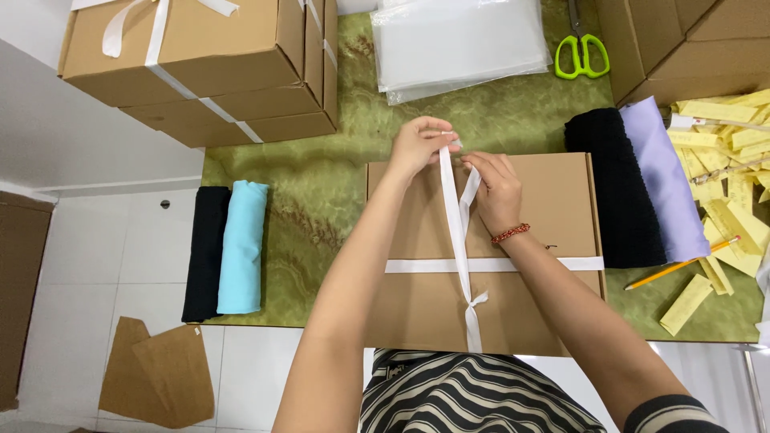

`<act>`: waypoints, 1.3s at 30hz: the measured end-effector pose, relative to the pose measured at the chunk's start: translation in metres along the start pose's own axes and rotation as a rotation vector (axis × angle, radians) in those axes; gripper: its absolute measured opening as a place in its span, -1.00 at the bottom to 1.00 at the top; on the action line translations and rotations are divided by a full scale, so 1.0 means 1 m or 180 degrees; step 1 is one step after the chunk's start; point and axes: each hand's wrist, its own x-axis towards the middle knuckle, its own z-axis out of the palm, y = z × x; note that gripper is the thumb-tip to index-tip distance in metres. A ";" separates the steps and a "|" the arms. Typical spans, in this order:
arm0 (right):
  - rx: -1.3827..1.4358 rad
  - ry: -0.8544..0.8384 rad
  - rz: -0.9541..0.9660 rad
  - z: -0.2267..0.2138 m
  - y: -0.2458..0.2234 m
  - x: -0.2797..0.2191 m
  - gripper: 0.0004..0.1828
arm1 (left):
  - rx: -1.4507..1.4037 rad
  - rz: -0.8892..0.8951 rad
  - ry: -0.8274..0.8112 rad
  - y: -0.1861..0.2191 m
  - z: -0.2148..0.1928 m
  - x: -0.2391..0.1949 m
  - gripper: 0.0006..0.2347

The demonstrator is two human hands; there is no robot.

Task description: Packing items into a cardboard box and tying a decorative ribbon around it

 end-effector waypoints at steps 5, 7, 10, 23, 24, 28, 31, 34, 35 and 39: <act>0.0173 -0.0050 0.0297 0.002 0.002 -0.002 -0.87 | -0.0092 0.0245 -0.0017 -0.017 0.004 0.054 -0.75; 0.0434 -0.0091 0.0569 -0.010 -0.013 0.003 -0.85 | -0.0058 0.0258 -0.0009 -0.045 0.007 0.075 -0.67; 0.0861 -0.0207 0.1092 -0.021 -0.014 0.002 -0.83 | -0.0016 0.0243 0.0035 -0.076 0.014 0.100 -0.55; 0.1969 -0.0124 0.2854 -0.043 -0.023 0.006 -0.62 | 0.1165 0.0815 0.0798 -0.050 0.012 0.099 -0.70; 0.1968 -0.0121 0.2856 -0.041 -0.017 0.004 -0.62 | 0.1165 0.0815 0.0795 -0.047 0.012 0.100 -0.70; 0.2224 -0.0096 0.3038 -0.045 -0.015 0.003 -0.62 | 0.1272 0.0856 0.0733 -0.031 0.018 0.083 -0.73; 0.2112 -0.0132 0.3007 -0.045 -0.013 0.003 -0.70 | 0.1829 0.0744 0.0709 -0.018 0.021 0.071 -0.73; 0.1876 -0.0190 0.2865 -0.045 -0.012 0.000 -0.74 | 0.2336 0.0958 0.0875 -0.022 0.032 0.056 -0.69; 0.1765 -0.0231 0.2753 -0.044 -0.013 0.001 -0.75 | 0.2541 0.1228 0.1058 -0.023 0.035 0.051 -0.62; 0.1638 -0.0277 0.2291 -0.040 -0.013 -0.005 -0.70 | 0.2957 0.1511 0.1176 -0.035 0.038 0.002 -0.68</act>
